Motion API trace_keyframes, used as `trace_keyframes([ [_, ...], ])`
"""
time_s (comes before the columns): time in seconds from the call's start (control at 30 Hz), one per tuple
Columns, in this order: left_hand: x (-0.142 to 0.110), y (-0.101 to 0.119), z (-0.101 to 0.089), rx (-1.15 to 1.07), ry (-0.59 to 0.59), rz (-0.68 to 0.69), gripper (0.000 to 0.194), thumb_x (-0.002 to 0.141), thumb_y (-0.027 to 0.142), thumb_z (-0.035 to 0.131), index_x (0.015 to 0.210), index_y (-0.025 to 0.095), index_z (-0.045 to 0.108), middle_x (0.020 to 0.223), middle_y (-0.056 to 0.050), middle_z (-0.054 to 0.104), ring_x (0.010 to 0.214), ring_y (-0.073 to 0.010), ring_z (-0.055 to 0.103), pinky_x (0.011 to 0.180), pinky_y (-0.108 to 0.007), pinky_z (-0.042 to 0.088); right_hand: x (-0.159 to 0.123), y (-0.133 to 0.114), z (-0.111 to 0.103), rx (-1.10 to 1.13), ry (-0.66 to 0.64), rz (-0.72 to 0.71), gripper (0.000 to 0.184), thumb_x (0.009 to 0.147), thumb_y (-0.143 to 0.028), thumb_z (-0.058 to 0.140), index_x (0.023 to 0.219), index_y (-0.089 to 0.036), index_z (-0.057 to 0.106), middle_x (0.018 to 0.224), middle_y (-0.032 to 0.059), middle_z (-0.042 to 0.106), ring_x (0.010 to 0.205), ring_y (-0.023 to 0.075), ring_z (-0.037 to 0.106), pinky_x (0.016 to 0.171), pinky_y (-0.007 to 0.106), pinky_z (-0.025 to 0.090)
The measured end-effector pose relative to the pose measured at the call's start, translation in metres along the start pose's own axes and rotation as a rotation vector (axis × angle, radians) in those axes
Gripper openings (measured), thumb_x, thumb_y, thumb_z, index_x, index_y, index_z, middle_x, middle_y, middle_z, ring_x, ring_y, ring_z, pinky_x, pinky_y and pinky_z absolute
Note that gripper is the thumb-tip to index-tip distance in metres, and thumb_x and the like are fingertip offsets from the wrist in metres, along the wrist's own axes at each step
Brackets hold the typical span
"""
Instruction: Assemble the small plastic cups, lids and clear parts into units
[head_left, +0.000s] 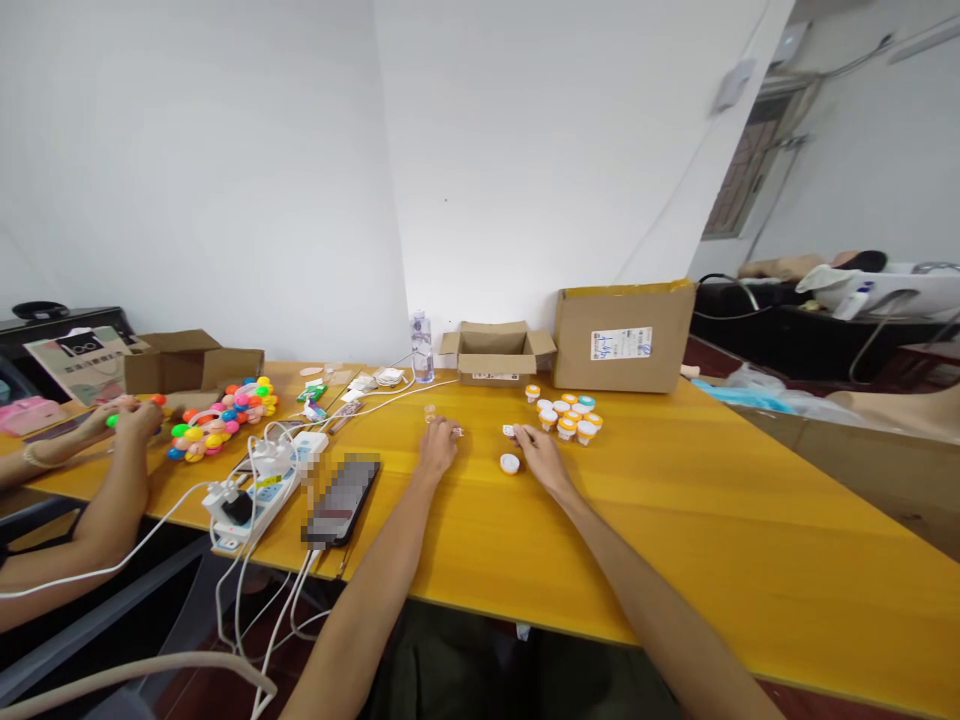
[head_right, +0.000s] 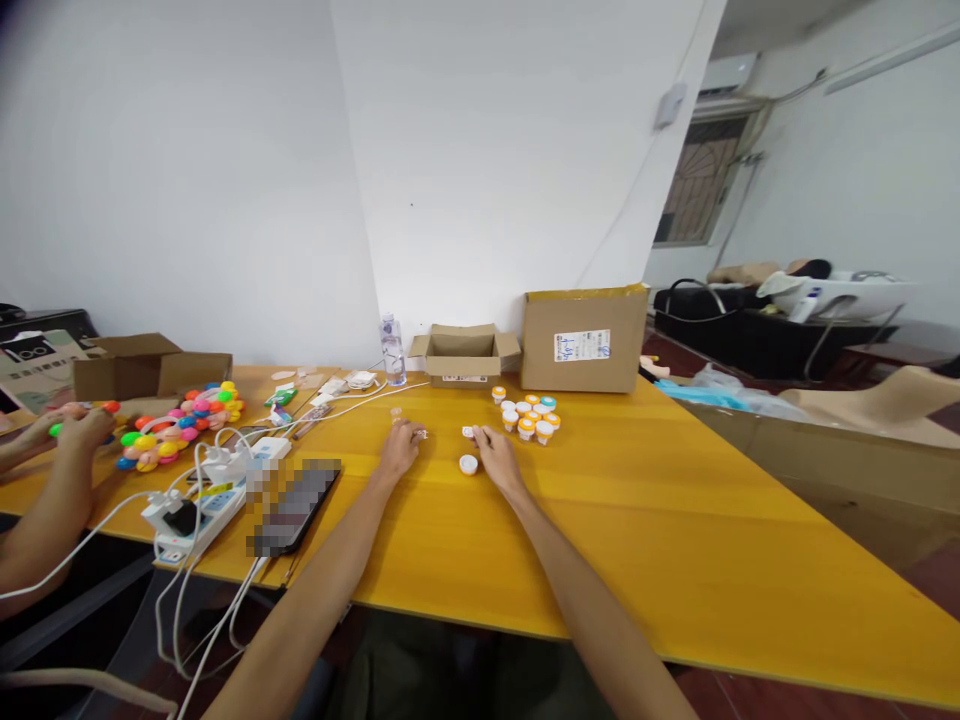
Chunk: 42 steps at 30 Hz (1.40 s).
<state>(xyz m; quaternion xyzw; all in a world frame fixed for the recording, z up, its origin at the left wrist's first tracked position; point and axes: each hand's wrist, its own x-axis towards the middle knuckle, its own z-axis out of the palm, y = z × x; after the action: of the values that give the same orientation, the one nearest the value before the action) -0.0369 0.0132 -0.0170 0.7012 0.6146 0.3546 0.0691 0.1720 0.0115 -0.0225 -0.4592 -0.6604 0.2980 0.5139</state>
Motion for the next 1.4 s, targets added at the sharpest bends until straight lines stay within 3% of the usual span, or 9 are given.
trace_keyframes([
  [0.3, -0.001, -0.005, -0.007, 0.057, 0.188, -0.115, 0.03, 0.076, 0.002, 0.051, 0.089, 0.021, 0.071, 0.104, -0.012, 0.062, 0.098, -0.0265, 0.057, 0.086, -0.037, 0.045, -0.002, -0.002, -0.002, -0.023, -0.019, -0.039, 0.038, 0.079, -0.054, 0.048, 0.068, -0.021, 0.063, 0.068, 0.0044, 0.069, 0.068, 0.0229, 0.062, 0.064, 0.032, 0.047],
  [0.43, 0.0, 0.011, -0.003, -0.103, 0.218, -0.033, 0.03, 0.076, 0.003, 0.051, 0.091, 0.021, 0.07, 0.103, -0.011, 0.062, 0.099, -0.0249, 0.057, 0.09, -0.037, 0.045, -0.002, -0.004, -0.002, 0.025, -0.008, -0.053, 0.033, 0.077, -0.051, 0.053, 0.07, -0.021, 0.067, 0.072, 0.0049, 0.071, 0.07, 0.0232, 0.063, 0.067, 0.034, 0.049],
  [0.57, -0.002, 0.037, 0.013, -0.42, 0.039, 0.043, 0.019, 0.086, 0.02, 0.051, 0.088, 0.019, 0.07, 0.091, -0.007, 0.068, 0.087, -0.0211, 0.062, 0.085, -0.035, 0.049, -0.001, -0.005, -0.001, 0.085, -0.011, -0.05, 0.031, 0.075, -0.049, 0.057, 0.076, -0.021, 0.07, 0.081, 0.0065, 0.074, 0.077, 0.0246, 0.066, 0.073, 0.037, 0.052],
  [0.7, -0.007, 0.05, 0.03, -0.706, -0.182, 0.083, 0.022, 0.084, 0.035, 0.057, 0.092, 0.019, 0.07, 0.082, -0.003, 0.071, 0.075, -0.0178, 0.063, 0.074, -0.03, 0.051, -0.001, -0.002, 0.001, 0.132, -0.032, -0.062, 0.032, 0.074, -0.05, 0.061, 0.082, -0.021, 0.073, 0.09, 0.0082, 0.075, 0.086, 0.0265, 0.067, 0.081, 0.041, 0.052],
  [0.8, -0.008, 0.048, 0.036, -0.818, -0.213, 0.016, 0.027, 0.081, 0.04, 0.062, 0.091, 0.017, 0.07, 0.074, -0.002, 0.071, 0.067, -0.0161, 0.062, 0.066, -0.029, 0.051, -0.002, 0.0, 0.002, 0.164, -0.048, -0.058, 0.032, 0.073, -0.05, 0.065, 0.085, -0.022, 0.074, 0.092, 0.0081, 0.076, 0.086, 0.0268, 0.068, 0.081, 0.042, 0.053],
  [0.93, -0.005, 0.045, 0.035, -0.876, -0.19, -0.041, 0.026, 0.074, 0.038, 0.069, 0.086, 0.016, 0.069, 0.081, -0.005, 0.072, 0.075, -0.018, 0.065, 0.069, -0.029, 0.051, -0.002, 0.0, 0.001, 0.166, -0.065, -0.054, 0.034, 0.073, -0.05, 0.066, 0.089, -0.022, 0.073, 0.093, 0.0078, 0.075, 0.087, 0.026, 0.068, 0.081, 0.041, 0.053],
  [1.2, -0.01, 0.046, 0.03, -0.665, -0.238, 0.096, 0.016, 0.077, 0.032, 0.066, 0.086, 0.018, 0.068, 0.081, -0.003, 0.071, 0.076, -0.0178, 0.064, 0.074, -0.03, 0.049, 0.001, 0.005, -0.002, 0.064, -0.082, -0.049, 0.027, 0.075, -0.045, 0.061, 0.078, -0.02, 0.071, 0.081, 0.0062, 0.074, 0.077, 0.0237, 0.067, 0.075, 0.038, 0.053],
  [1.4, -0.01, 0.032, 0.02, -0.195, -0.08, 0.143, 0.004, 0.079, 0.021, 0.063, 0.081, 0.021, 0.067, 0.087, -0.006, 0.066, 0.092, -0.0233, 0.059, 0.086, -0.035, 0.045, 0.003, 0.008, -0.003, 0.088, -0.002, -0.009, 0.018, 0.071, -0.038, 0.06, 0.071, -0.022, 0.069, 0.077, 0.006, 0.074, 0.074, 0.0243, 0.067, 0.074, 0.04, 0.053],
])
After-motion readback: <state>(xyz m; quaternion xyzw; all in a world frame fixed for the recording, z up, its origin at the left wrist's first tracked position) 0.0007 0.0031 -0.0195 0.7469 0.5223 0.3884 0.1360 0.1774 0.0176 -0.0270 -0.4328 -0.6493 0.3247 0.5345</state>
